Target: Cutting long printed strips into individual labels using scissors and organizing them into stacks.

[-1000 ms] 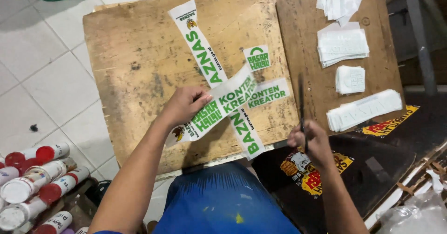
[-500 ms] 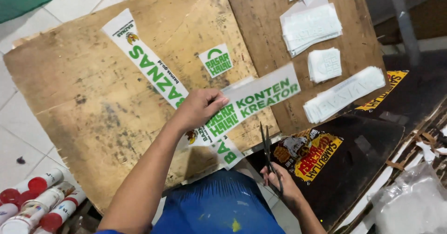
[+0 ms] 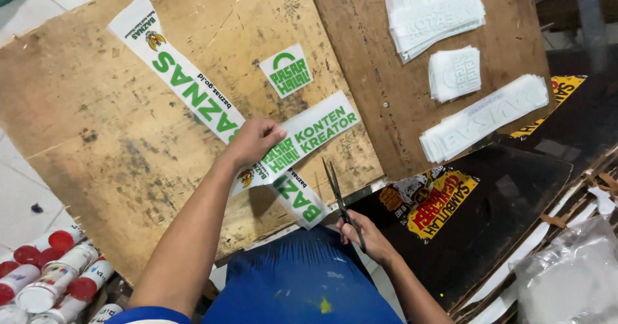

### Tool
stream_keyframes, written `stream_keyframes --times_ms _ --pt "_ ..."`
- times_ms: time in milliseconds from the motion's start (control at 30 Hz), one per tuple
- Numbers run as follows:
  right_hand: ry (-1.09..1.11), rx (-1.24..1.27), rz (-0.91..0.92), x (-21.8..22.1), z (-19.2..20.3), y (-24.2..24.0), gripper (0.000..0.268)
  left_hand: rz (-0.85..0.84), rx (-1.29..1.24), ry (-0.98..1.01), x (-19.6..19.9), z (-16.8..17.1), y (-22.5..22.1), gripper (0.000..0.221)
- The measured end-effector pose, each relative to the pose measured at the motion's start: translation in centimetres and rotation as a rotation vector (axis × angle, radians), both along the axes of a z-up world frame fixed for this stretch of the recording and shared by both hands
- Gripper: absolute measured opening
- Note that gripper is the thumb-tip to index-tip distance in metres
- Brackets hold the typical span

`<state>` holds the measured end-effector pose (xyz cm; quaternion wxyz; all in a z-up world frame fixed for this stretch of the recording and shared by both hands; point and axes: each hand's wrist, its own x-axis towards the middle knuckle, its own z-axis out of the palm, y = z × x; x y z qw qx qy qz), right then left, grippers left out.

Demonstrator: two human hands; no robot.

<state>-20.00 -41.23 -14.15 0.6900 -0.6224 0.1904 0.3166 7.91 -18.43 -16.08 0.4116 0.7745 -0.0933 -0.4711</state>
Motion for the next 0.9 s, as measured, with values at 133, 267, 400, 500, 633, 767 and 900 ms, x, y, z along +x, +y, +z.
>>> stream_keyframes --times_ms 133,267,400,500,633,767,900 --pt "0.150 0.100 -0.026 0.3 -2.0 0.4 0.052 0.059 0.086 -0.013 -1.1 -7.2 1.8 0.024" --pt "0.192 0.100 0.027 1.8 -1.4 1.0 0.054 0.082 0.043 0.012 -1.2 -6.2 2.2 0.022" --pt "0.158 0.169 0.019 3.1 -1.7 2.2 0.052 0.126 -0.036 0.028 -1.8 -4.8 2.5 0.021" --pt "0.139 0.191 0.001 4.0 -2.1 2.9 0.049 0.135 -0.069 0.025 -2.1 -4.2 2.5 0.020" --pt "0.149 0.192 -0.045 3.7 -4.3 3.3 0.048 0.146 -0.121 0.017 -2.2 -3.6 2.5 0.018" --pt "0.149 0.188 -0.043 4.3 -4.4 3.3 0.048 0.150 -0.132 0.006 -2.2 -3.3 2.7 0.017" --pt "0.158 0.190 -0.046 4.2 -4.4 3.3 0.050 0.152 -0.144 0.009 -2.0 -2.8 2.6 0.017"
